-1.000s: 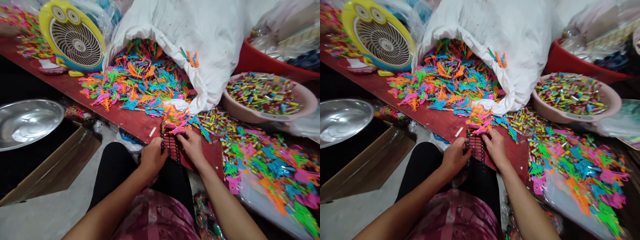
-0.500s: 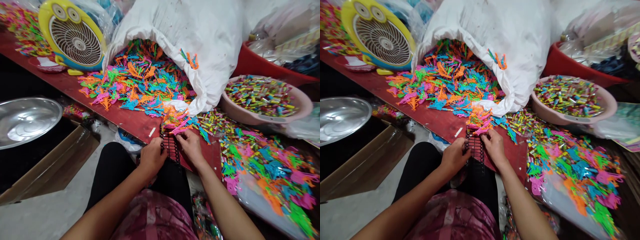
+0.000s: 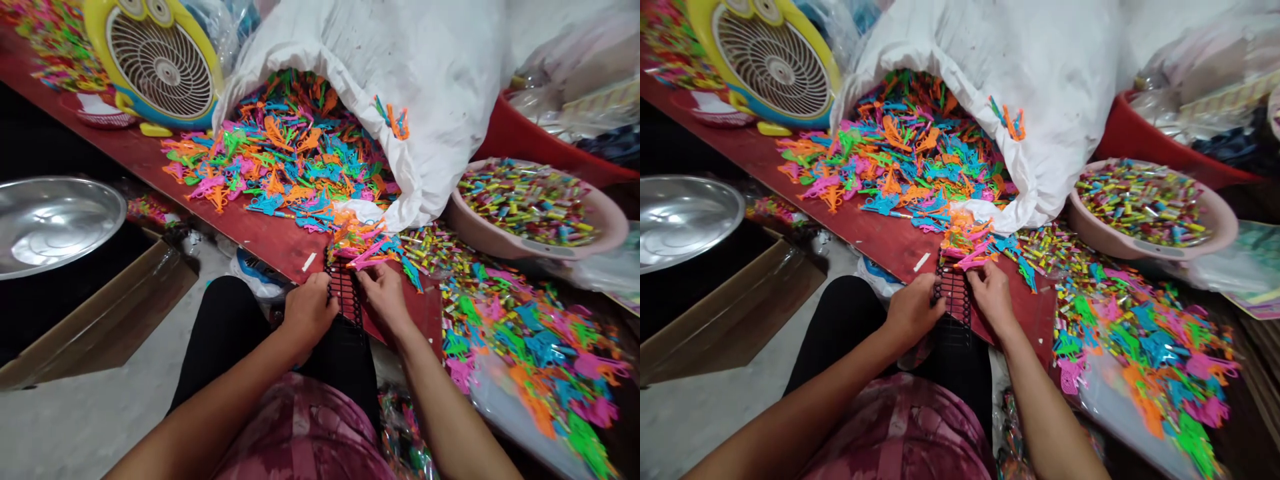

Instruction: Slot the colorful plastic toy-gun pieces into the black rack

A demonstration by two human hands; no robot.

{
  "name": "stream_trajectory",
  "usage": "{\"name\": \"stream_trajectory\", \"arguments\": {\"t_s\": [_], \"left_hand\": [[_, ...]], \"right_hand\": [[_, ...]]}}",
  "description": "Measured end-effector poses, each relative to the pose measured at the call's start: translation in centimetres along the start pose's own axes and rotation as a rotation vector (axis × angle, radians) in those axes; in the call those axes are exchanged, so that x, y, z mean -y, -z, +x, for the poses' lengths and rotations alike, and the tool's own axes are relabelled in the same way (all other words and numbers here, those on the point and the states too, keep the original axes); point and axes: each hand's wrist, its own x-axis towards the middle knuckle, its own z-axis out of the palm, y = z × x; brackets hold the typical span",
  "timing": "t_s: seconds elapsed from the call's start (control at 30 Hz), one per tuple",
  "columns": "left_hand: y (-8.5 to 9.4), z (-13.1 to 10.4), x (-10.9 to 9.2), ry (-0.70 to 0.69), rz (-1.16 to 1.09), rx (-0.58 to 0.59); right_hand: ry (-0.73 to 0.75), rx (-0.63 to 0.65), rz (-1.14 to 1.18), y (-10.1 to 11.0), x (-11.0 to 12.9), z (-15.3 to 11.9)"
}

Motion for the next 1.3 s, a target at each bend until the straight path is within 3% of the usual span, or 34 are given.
{"name": "stream_trajectory", "arguments": {"t_s": [0.13, 0.33, 0.47, 0.7, 0.87, 0.97, 1.2, 1.3], "left_hand": [[-0.1, -0.1, 0.1, -0.013, -0.007, -0.019], [-0.1, 0.0, 0.1, -0.014, -0.010, 0.002], [0.1, 0.0, 0.1, 0.002, -0.011, 0.027], [-0.1, 0.3, 0.1, 0.025, 0.000, 0.049], [0.0, 0.1, 0.0, 0.040, 0.012, 0.036], [0.3, 0.2, 0.0, 0.027, 0.001, 0.039], [0.8, 0.1, -0.2, 0.021, -0.009, 0.044], [1.0, 0.5, 0.6, 0.018, -0.050, -0.004]], "right_hand": [[-0.033, -0.100, 0.061, 0.1, -0.4, -0.2], [-0.032, -0.075, 0.133, 0.0, -0.1, -0.1], [0.010, -0.101, -0.023, 0.1, -0.1, -0.1], [0.028, 0.069, -0.306, 0.9, 0.8, 0.5], [0.017, 0.009, -0.503, 0.0, 1.4, 0.0], [0.036, -0.037, -0.512, -0.4, 1.1, -0.2], [-0.027, 0.011, -0.594, -0.5, 1.3, -0.1], [-0.057, 0.023, -0.630, -0.7, 1.9, -0.3]]}}
